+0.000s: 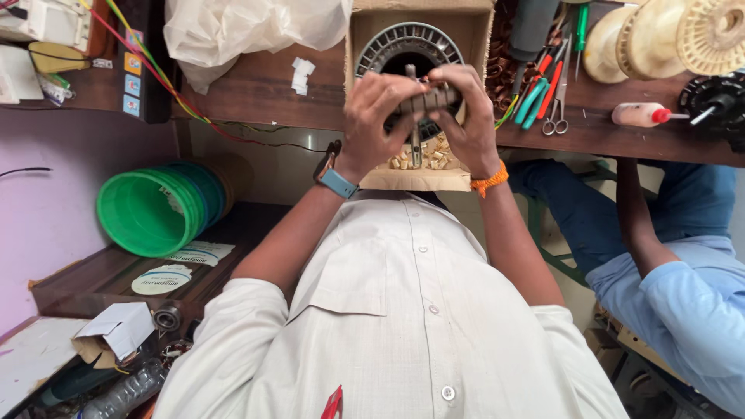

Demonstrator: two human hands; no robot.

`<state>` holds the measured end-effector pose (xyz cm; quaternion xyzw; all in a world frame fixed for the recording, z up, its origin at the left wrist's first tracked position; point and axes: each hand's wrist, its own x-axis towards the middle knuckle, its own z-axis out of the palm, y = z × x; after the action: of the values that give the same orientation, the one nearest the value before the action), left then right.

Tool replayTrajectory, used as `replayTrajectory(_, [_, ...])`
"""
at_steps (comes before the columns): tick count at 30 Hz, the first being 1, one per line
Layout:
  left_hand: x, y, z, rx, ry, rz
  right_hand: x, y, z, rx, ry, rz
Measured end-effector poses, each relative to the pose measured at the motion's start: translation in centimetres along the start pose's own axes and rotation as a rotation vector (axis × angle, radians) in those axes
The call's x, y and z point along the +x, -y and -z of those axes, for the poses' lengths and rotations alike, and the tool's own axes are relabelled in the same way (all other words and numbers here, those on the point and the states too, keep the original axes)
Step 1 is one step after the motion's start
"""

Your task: The person repairs an electric motor stator by hand, using a screwdriver to adjust components and pliers to cut and place small white insulating pieces into the stator slots. The work is performed at a cluttered bench with various motor parts and tools visible.

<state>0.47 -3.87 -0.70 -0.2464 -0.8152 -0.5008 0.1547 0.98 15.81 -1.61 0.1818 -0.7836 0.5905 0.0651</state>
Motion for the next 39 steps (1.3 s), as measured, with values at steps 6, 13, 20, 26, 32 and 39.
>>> replayTrajectory(6, [-1.2, -1.3, 1.1, -0.07, 0.086, 0.092, -1.6, -0.4, -0.1, -0.023, -0.046, 0.034])
replayTrajectory(13, [0.5, -2.3, 1.9, 0.011, 0.172, 0.179, -1.4, -1.3, -0.2, -0.027, -0.045, -0.017])
replayTrajectory(20, [0.6, -2.3, 1.9, -0.05, 0.181, 0.161, -1.3, -1.7, -0.4, -0.052, -0.06, 0.023])
replayTrajectory(26, [1.5, -1.3, 2.9, -0.045, 0.321, 0.13, -1.0, -1.9, -0.4, -0.081, -0.076, 0.055])
replayTrajectory(32, [1.3, -1.7, 2.0, 0.044, 0.287, 0.116, -0.3, -1.5, -0.3, -0.082, -0.071, 0.075])
replayTrajectory(39, [0.6, -1.1, 2.4, -0.072, 0.257, 0.122, -1.7, 1.1, 0.0, -0.067, -0.188, 0.093])
